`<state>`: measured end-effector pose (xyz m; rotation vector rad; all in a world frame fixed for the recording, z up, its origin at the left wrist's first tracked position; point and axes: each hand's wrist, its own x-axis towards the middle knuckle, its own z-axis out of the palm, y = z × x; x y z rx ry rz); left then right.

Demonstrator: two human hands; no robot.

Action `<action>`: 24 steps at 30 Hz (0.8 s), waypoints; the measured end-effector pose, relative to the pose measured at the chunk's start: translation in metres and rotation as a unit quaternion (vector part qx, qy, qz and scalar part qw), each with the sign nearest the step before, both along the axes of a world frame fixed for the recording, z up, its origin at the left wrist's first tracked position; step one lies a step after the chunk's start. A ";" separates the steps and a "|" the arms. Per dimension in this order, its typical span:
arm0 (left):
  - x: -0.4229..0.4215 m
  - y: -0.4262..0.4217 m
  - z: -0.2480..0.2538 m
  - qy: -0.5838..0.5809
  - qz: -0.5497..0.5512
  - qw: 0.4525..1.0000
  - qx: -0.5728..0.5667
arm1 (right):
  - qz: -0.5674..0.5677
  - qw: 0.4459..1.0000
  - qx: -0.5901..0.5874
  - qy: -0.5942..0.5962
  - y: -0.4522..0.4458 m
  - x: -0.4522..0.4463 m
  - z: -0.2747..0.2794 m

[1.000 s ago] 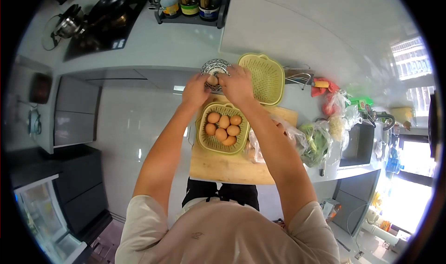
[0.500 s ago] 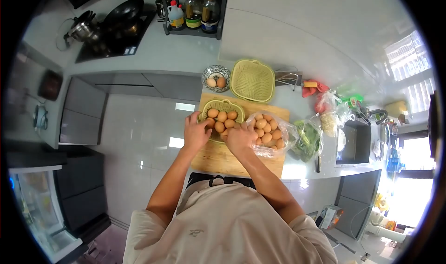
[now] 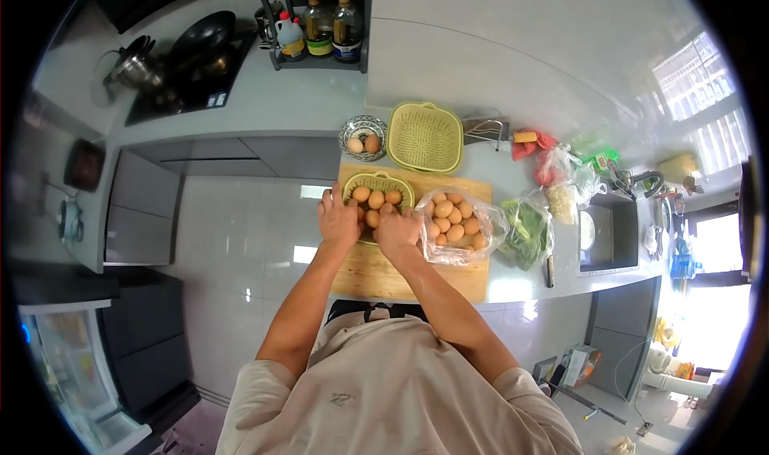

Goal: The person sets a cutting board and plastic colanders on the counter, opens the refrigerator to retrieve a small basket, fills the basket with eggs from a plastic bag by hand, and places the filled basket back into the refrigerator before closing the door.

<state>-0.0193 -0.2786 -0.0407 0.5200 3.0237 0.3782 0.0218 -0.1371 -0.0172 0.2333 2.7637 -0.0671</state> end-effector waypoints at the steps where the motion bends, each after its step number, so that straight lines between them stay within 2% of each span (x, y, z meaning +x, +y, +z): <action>1: -0.001 -0.002 -0.002 -0.005 -0.001 1.000 0.007 | -0.003 1.000 -0.008 0.011 0.000 0.000 0.002; 6: -0.001 -0.010 0.002 0.002 -0.022 0.997 0.070 | -0.001 0.997 -0.063 0.047 0.014 0.013 0.018; 7: -0.002 -0.012 -0.002 0.005 -0.024 0.995 0.094 | -0.007 0.996 -0.083 0.030 0.016 0.013 0.036; 10: -0.001 -0.016 -0.006 0.030 -0.026 0.989 0.146 | -0.052 0.985 -0.147 0.067 0.027 0.013 0.033; 12: 0.000 -0.018 0.001 0.073 -0.020 0.986 0.149 | -0.079 0.959 -0.255 0.089 0.043 0.004 0.030; 16: -0.016 -0.024 0.022 -0.105 0.058 0.931 0.345 | -0.137 0.898 -0.389 0.154 0.070 -0.021 0.046; 18: -0.041 -0.020 0.027 -0.163 0.108 0.881 0.431 | -0.102 0.901 -0.356 0.226 0.074 -0.048 0.039; 20: -0.080 -0.016 0.007 -0.098 0.089 0.902 0.411 | -0.066 0.893 -0.341 0.287 0.073 -0.084 0.040; 22: -0.122 -0.007 -0.009 -0.051 0.083 0.911 0.402 | -0.030 0.902 -0.323 0.285 0.071 -0.126 0.027; 24: -0.170 0.003 -0.046 0.010 0.068 0.926 0.371 | -0.011 0.922 -0.282 0.266 0.064 -0.166 0.017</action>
